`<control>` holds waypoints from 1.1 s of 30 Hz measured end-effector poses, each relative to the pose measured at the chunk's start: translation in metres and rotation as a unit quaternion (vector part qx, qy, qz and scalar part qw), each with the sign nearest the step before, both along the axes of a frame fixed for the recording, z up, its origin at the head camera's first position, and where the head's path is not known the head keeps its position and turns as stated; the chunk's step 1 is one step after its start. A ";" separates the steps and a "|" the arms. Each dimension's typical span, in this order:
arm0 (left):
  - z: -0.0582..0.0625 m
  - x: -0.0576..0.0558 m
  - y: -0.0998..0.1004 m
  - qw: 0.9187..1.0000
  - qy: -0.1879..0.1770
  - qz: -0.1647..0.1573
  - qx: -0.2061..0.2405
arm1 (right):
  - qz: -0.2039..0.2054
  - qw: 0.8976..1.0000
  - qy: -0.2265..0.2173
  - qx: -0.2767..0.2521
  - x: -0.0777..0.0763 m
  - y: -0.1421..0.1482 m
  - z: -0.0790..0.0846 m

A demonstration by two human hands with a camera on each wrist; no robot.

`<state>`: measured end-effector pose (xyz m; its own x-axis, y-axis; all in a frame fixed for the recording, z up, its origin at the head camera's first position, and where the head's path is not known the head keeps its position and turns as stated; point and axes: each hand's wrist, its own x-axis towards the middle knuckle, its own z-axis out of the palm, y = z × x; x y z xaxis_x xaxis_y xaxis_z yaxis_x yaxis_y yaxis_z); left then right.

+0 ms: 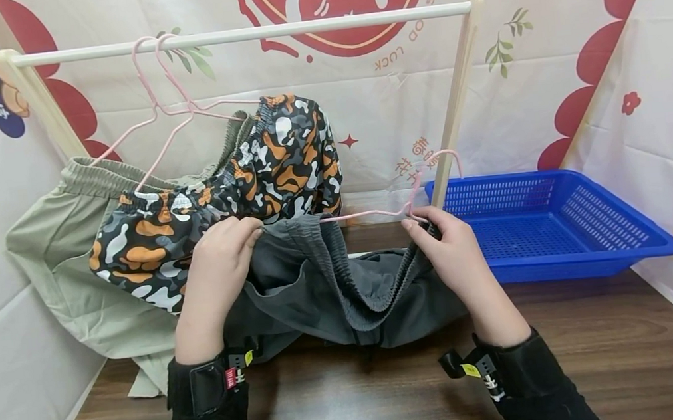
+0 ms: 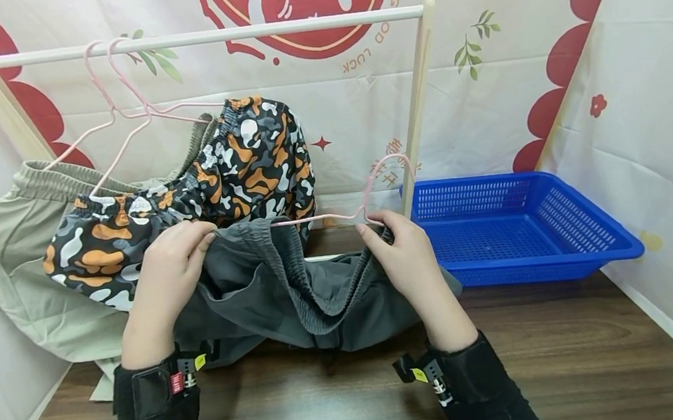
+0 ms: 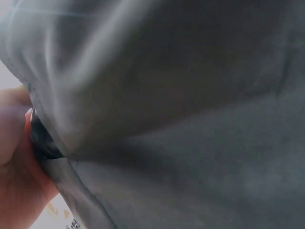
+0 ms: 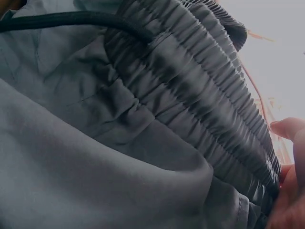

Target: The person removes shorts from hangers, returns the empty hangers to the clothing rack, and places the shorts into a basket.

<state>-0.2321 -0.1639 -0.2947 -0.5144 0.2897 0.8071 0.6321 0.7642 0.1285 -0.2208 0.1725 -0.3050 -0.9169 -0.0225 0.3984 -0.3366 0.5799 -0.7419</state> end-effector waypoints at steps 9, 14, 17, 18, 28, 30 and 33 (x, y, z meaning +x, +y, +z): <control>0.000 0.000 0.003 1.000 -0.006 -0.022 -0.009 | -0.004 1.000 0.029 0.010 0.000 -0.006 -0.002; 0.000 0.000 0.005 0.999 -0.019 -0.025 -0.021 | -0.008 1.000 0.018 0.005 0.001 -0.007 -0.002; 0.001 0.001 0.005 0.998 -0.044 -0.024 -0.024 | -0.004 1.000 0.013 -0.008 0.001 -0.007 -0.002; 0.001 0.001 0.005 0.998 -0.053 -0.023 -0.024 | -0.003 1.000 0.014 -0.011 0.001 -0.007 -0.003; 0.000 0.000 0.002 0.995 -0.090 -0.033 0.003 | -0.003 0.999 0.030 -0.015 0.001 -0.011 -0.004; 0.001 0.001 0.002 0.995 -0.098 -0.032 0.004 | -0.003 1.000 0.028 -0.014 0.000 -0.012 -0.004; 0.001 0.002 0.003 0.992 -0.122 -0.030 0.005 | -0.004 1.000 0.023 -0.013 0.000 -0.012 -0.004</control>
<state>-0.2297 -0.1612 -0.2933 -0.6767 0.3181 0.6641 0.6259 0.7235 0.2912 -0.2208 0.1605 -0.3087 -0.8981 -0.0045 0.4398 -0.3654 0.5642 -0.7404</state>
